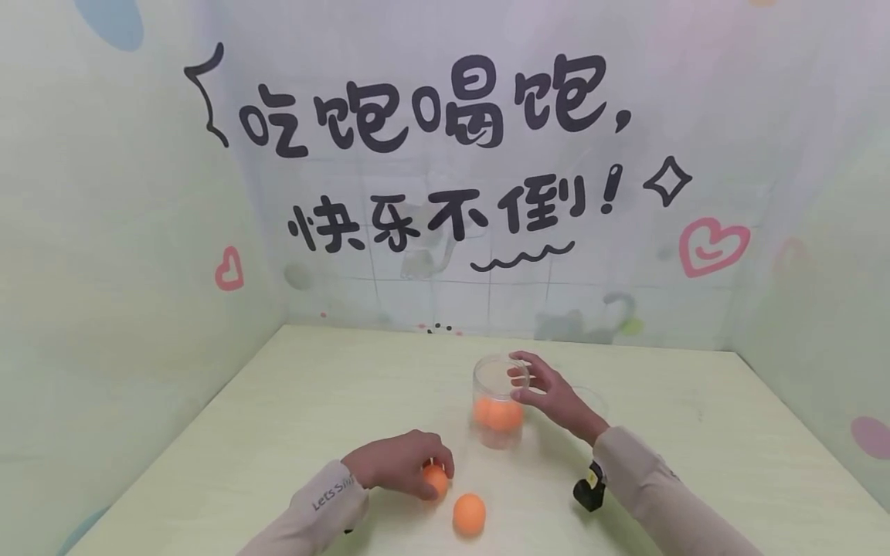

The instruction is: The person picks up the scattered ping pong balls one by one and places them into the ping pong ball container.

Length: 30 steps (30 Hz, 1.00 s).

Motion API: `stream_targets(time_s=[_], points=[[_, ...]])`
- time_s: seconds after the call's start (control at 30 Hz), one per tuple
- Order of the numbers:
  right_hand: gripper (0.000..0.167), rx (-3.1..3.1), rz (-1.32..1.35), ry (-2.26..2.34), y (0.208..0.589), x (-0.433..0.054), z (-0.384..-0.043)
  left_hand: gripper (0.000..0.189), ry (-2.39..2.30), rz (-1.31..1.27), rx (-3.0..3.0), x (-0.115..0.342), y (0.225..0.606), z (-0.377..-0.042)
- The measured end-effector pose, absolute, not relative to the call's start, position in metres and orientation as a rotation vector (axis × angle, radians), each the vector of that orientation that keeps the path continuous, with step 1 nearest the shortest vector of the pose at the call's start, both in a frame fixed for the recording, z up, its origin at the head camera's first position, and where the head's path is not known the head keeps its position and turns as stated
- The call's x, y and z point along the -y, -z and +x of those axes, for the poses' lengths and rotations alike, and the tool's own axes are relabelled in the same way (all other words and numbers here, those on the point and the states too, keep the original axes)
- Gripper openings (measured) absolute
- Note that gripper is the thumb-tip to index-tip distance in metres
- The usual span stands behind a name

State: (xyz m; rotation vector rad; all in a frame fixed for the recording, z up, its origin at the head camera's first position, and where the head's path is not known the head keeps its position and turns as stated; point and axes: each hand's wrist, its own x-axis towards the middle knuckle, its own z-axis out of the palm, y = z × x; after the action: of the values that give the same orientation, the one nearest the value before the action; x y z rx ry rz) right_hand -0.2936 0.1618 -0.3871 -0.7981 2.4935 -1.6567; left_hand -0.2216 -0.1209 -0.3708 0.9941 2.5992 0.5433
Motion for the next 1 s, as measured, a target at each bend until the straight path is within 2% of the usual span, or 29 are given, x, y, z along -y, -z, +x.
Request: stream_targets(time_s=[1.0], points=[[0.06, -2.511, -0.799, 1.561, 0.3807, -0.1614, -0.2959, 0.02, -0.444, 1.009, -2.681, 0.1164, 0.3687, -0.2305]])
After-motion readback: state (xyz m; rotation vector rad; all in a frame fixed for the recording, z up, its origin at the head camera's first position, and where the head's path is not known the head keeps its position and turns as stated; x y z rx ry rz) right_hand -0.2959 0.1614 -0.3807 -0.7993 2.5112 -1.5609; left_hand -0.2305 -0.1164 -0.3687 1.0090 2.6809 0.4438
